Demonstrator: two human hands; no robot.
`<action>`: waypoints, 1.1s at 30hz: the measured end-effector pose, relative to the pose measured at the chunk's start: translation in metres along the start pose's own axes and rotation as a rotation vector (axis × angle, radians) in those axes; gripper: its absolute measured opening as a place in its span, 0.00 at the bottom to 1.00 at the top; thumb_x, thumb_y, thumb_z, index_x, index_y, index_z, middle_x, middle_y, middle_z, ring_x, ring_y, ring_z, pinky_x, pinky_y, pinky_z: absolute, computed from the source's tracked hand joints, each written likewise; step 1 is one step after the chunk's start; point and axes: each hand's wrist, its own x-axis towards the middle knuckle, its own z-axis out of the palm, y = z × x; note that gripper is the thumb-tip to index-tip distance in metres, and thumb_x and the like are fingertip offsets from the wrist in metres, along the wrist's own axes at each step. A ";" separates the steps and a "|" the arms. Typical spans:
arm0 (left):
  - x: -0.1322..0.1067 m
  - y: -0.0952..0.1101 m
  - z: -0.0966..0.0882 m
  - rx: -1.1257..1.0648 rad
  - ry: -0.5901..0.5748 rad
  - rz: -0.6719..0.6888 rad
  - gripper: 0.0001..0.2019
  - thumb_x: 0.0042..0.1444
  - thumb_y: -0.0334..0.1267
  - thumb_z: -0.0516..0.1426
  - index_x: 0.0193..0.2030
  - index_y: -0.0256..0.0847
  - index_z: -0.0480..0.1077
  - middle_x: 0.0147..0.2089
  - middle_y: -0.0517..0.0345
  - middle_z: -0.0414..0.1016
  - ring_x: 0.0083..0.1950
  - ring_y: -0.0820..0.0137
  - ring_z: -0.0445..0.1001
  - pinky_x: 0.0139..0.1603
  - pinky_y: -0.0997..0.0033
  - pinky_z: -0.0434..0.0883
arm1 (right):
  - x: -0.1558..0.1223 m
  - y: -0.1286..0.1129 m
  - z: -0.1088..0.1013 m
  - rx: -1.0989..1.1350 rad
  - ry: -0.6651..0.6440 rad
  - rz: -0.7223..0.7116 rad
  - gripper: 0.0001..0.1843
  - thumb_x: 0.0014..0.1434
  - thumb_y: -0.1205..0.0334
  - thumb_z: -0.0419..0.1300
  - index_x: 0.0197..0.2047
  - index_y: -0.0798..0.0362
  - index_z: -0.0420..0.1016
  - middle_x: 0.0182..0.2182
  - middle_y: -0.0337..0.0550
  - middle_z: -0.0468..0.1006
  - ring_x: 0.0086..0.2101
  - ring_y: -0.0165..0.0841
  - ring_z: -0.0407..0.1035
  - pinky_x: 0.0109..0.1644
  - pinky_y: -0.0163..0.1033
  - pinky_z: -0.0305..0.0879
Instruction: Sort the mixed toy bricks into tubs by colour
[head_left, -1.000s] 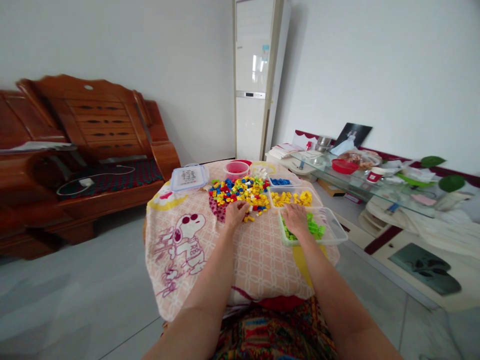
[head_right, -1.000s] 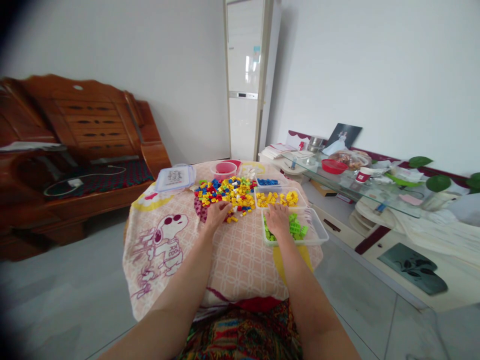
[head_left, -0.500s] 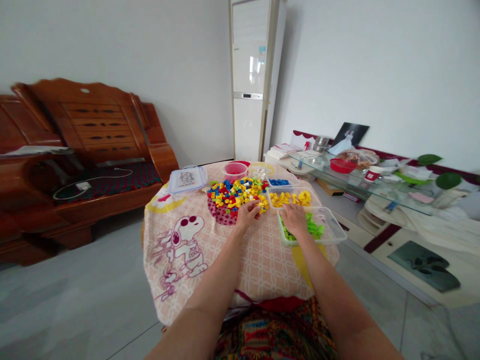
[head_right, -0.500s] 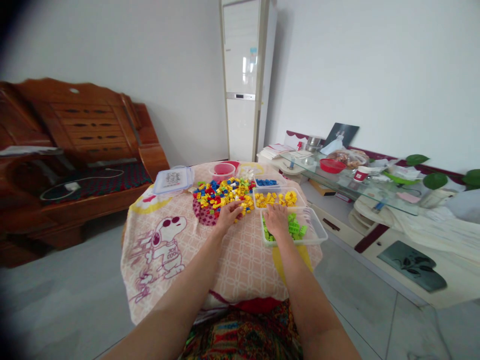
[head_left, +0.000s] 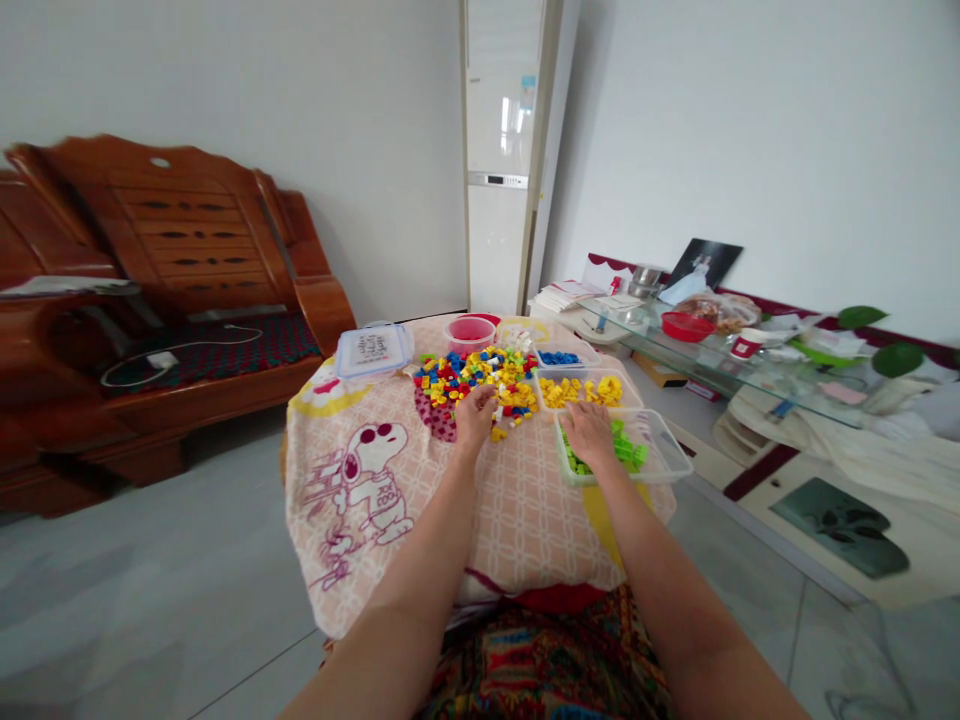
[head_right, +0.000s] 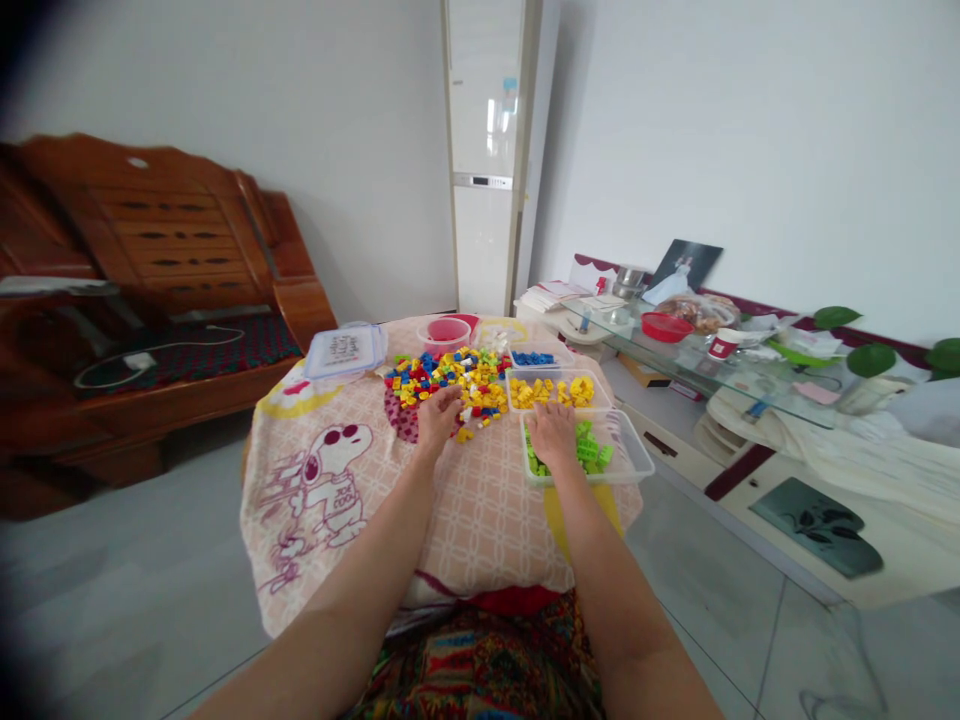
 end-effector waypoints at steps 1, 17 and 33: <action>0.002 0.001 -0.008 0.057 0.043 -0.003 0.17 0.56 0.33 0.59 0.51 0.39 0.81 0.47 0.49 0.85 0.46 0.63 0.83 0.51 0.64 0.79 | 0.000 -0.001 -0.001 0.000 0.000 0.000 0.23 0.73 0.56 0.47 0.64 0.51 0.73 0.60 0.54 0.77 0.60 0.46 0.65 0.67 0.50 0.52; -0.011 0.020 -0.015 0.596 -0.333 0.090 0.03 0.47 0.34 0.64 0.28 0.41 0.81 0.28 0.58 0.81 0.32 0.68 0.76 0.36 0.73 0.68 | -0.001 -0.001 -0.001 0.002 0.000 0.007 0.22 0.73 0.57 0.48 0.63 0.52 0.73 0.60 0.55 0.77 0.61 0.47 0.65 0.67 0.51 0.53; -0.015 0.015 0.002 0.313 -0.204 0.069 0.12 0.50 0.29 0.63 0.42 0.39 0.84 0.36 0.53 0.85 0.35 0.66 0.81 0.40 0.70 0.78 | 0.000 -0.001 -0.002 -0.014 -0.017 0.007 0.24 0.73 0.57 0.47 0.65 0.53 0.72 0.61 0.55 0.76 0.61 0.47 0.65 0.68 0.51 0.51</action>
